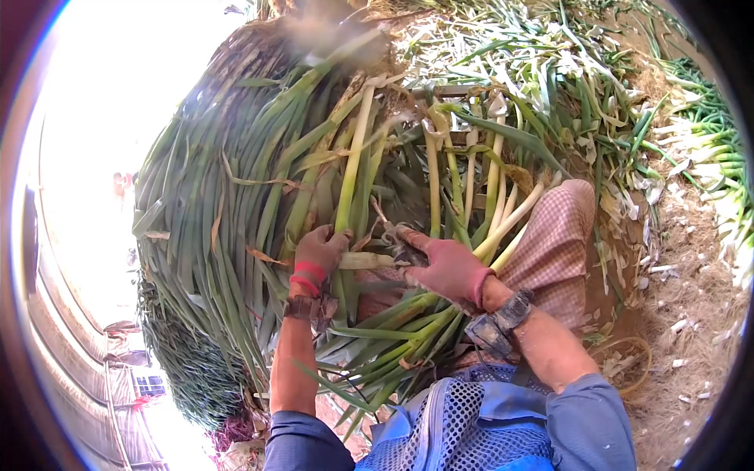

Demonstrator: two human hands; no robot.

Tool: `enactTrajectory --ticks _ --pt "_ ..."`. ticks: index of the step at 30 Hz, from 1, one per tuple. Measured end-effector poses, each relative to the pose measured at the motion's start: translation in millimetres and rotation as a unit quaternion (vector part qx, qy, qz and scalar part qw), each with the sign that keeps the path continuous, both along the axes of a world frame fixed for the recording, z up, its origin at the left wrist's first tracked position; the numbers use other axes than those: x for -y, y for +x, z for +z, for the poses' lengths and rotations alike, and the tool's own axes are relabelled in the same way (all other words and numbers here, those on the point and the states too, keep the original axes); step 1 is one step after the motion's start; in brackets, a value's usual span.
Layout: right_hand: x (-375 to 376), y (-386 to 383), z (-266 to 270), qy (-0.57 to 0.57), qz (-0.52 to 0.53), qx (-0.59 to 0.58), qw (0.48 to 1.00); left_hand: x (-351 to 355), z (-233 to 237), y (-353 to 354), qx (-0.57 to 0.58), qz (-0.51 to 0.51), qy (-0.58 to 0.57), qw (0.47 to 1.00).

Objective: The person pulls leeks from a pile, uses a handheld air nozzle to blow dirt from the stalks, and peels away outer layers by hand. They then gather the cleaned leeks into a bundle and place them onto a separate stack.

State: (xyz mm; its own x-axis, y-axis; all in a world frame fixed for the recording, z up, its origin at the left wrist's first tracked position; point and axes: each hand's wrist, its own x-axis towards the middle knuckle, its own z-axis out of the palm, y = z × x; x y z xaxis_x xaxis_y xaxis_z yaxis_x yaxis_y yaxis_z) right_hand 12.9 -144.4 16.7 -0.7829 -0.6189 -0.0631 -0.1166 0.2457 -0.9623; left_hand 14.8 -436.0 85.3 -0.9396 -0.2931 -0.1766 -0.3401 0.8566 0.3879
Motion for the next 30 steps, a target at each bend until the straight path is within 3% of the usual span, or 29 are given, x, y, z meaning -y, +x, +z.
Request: enactTrajectory --ticks 10,14,25,28,30 --pt "25.3 -76.1 -7.4 0.084 -0.106 -0.049 0.99 -2.1 -0.9 1.5 -0.004 0.024 0.049 0.998" --pt "26.0 -106.2 7.4 0.124 -0.131 -0.01 0.984 -0.5 -3.1 3.2 -0.006 0.024 0.084 0.996" --pt "35.0 -176.2 17.0 0.147 -0.153 -0.006 0.977 6.1 -14.0 6.9 -0.027 0.031 0.131 0.99" --pt "33.2 -173.5 3.5 0.163 -0.113 -0.043 0.979 -23.2 17.2 1.3 0.005 0.019 0.034 0.999" --pt "26.2 -156.8 12.5 0.161 -0.103 -0.041 0.981 -21.0 11.5 -8.1 -0.006 -0.001 0.009 1.0"
